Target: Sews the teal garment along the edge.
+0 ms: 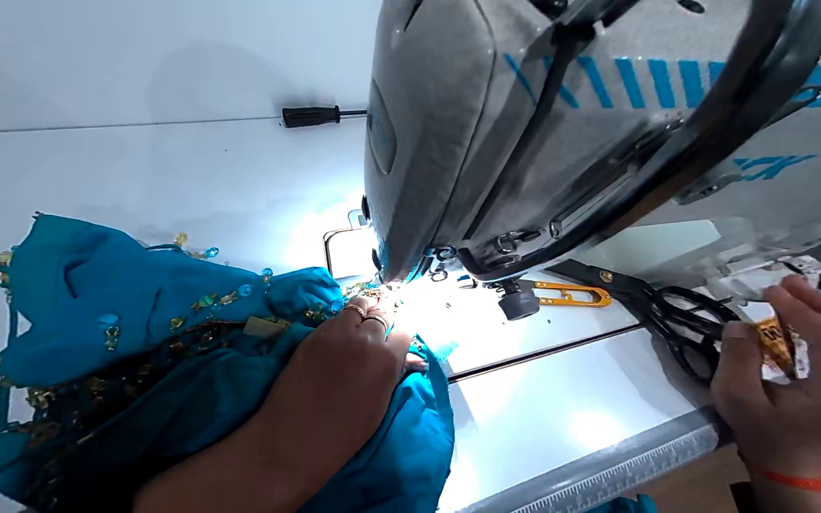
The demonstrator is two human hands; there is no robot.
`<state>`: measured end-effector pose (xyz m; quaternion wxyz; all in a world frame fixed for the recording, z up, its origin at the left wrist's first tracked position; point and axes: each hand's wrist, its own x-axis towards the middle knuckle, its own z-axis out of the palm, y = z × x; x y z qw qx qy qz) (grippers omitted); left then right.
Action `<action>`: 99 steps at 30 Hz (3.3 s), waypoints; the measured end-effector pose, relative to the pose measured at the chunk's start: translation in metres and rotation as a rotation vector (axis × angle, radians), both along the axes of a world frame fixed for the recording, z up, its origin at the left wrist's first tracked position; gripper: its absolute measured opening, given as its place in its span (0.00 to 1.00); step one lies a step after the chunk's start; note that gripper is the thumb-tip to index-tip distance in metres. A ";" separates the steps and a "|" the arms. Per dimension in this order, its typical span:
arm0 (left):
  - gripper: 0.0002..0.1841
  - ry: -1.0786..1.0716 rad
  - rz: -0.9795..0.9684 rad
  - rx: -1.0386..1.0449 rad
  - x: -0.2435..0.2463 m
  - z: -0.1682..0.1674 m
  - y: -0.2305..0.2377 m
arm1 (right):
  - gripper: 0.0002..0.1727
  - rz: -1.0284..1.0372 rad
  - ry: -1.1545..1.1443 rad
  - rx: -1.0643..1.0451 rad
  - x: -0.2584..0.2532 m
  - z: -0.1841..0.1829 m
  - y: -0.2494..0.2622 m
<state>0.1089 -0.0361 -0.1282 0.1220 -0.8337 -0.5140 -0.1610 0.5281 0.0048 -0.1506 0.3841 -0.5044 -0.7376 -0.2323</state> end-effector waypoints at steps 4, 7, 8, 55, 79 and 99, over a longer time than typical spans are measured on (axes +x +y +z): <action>0.27 -0.005 0.007 -0.007 0.000 0.000 0.000 | 0.15 0.362 -0.077 -0.061 -0.086 0.020 -0.012; 0.27 -0.027 0.005 -0.009 0.000 0.000 0.002 | 0.12 0.699 -0.176 -0.227 -0.152 0.026 0.003; 0.27 -0.038 0.001 -0.013 -0.001 0.001 0.002 | 0.13 0.788 -0.222 -0.270 -0.168 0.027 0.013; 0.09 -0.095 -0.103 -0.068 0.028 0.033 -0.060 | 0.10 1.107 -0.261 -0.036 -0.203 0.014 0.033; 0.16 0.187 -0.237 -0.006 -0.013 0.026 -0.029 | 0.06 1.246 -0.395 -0.074 -0.208 0.027 0.028; 0.24 -0.063 -0.288 -0.118 -0.016 0.005 -0.018 | 0.14 1.066 -0.126 -0.369 -0.190 0.019 0.051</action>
